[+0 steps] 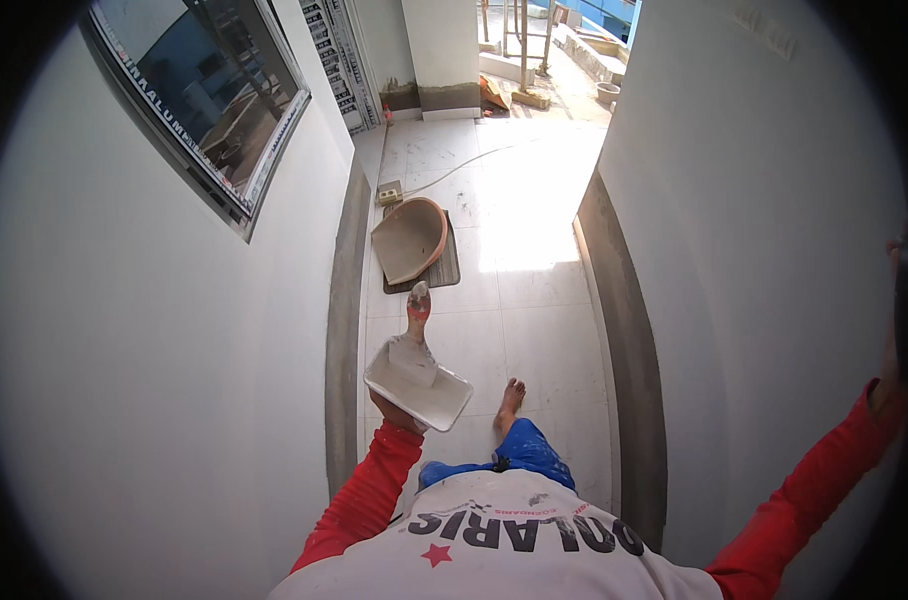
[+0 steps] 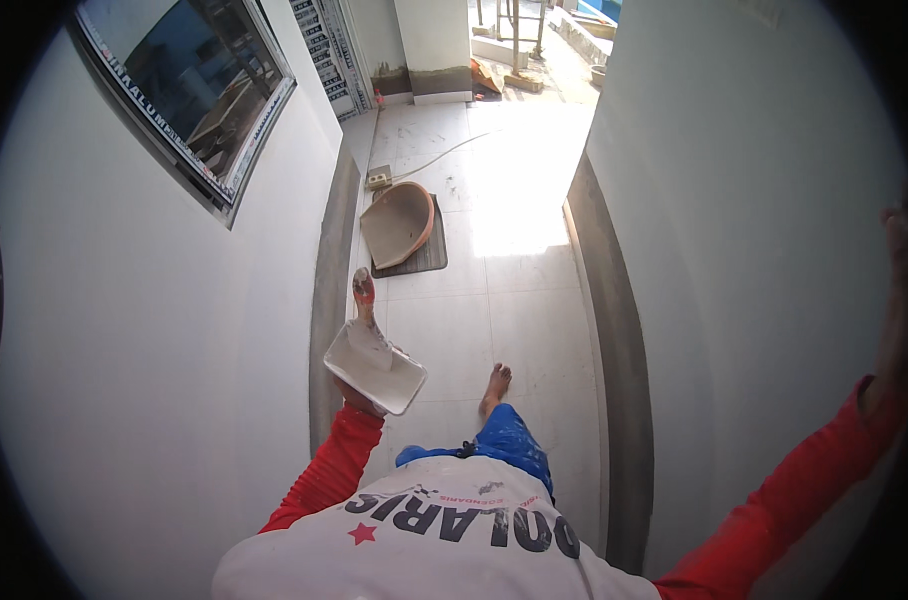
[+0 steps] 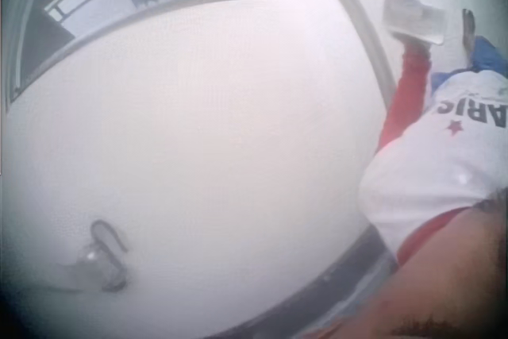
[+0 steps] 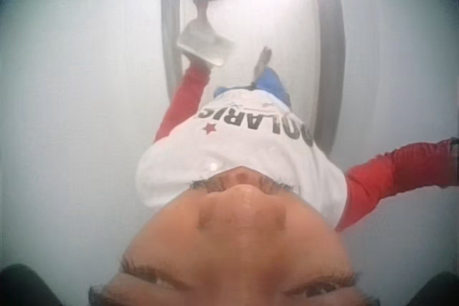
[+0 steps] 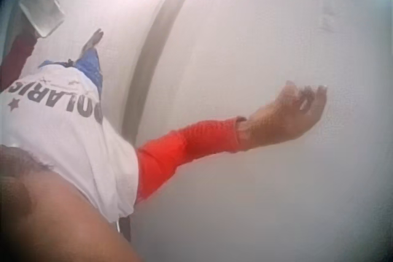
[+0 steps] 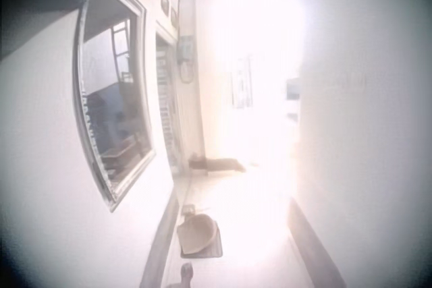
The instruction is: The person walks through a hallway carrying a paint tray and brush, then pours white paint from a bucket into the tray. They repeatedly dip the brush into the paint and wipe it on the tray's ridges. Finally, they move a wooden ladder into position.
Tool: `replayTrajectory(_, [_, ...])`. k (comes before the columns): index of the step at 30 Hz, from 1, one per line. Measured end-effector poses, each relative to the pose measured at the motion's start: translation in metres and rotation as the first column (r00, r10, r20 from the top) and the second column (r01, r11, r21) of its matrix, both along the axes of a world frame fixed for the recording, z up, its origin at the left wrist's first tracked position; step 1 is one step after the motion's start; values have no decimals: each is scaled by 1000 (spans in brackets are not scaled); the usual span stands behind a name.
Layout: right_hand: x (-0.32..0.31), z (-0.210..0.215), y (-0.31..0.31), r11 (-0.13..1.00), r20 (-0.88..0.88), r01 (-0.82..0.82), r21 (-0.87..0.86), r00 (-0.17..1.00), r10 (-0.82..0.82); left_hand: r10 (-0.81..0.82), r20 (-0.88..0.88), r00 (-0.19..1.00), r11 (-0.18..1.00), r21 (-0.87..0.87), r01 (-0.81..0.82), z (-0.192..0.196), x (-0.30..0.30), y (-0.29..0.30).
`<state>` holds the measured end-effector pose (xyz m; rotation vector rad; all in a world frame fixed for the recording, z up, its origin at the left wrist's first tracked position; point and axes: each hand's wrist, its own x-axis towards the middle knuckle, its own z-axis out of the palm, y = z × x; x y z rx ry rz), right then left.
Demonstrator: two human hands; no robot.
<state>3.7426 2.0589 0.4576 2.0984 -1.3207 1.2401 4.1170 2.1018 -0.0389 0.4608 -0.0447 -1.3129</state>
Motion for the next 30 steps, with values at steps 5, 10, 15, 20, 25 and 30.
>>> replayTrajectory(5, [-96, -245, -136, 788, 782, -331, 519, 557, -281, 69, -37, 997, 993, 103, -65, 11, -44, -104])
replayTrajectory(10, [-67, -487, -268, 263, 549, -628, 732, 317, -773, 89, 198, 976, 995, 28, -97, -25, -32, -220])
replayTrajectory(15, [31, -501, -381, -62, 462, -560, 826, 736, -495, 5, 112, 994, 997, -72, 3, 7, -50, -334])
replayTrajectory(20, [84, -436, -501, -169, 598, -643, 747, 761, -253, -99, -143, 985, 985, -154, 76, 33, -57, -474])
replayTrajectory(25, [118, -386, -608, -224, 733, -764, 605, 645, -219, -281, 80, 956, 958, 82, 275, -48, -51, -618])
replayTrajectory(30, [132, -365, -725, -91, 747, -758, 646, 652, -127, -548, 80, 833, 835, -8, 550, 16, -43, -765])
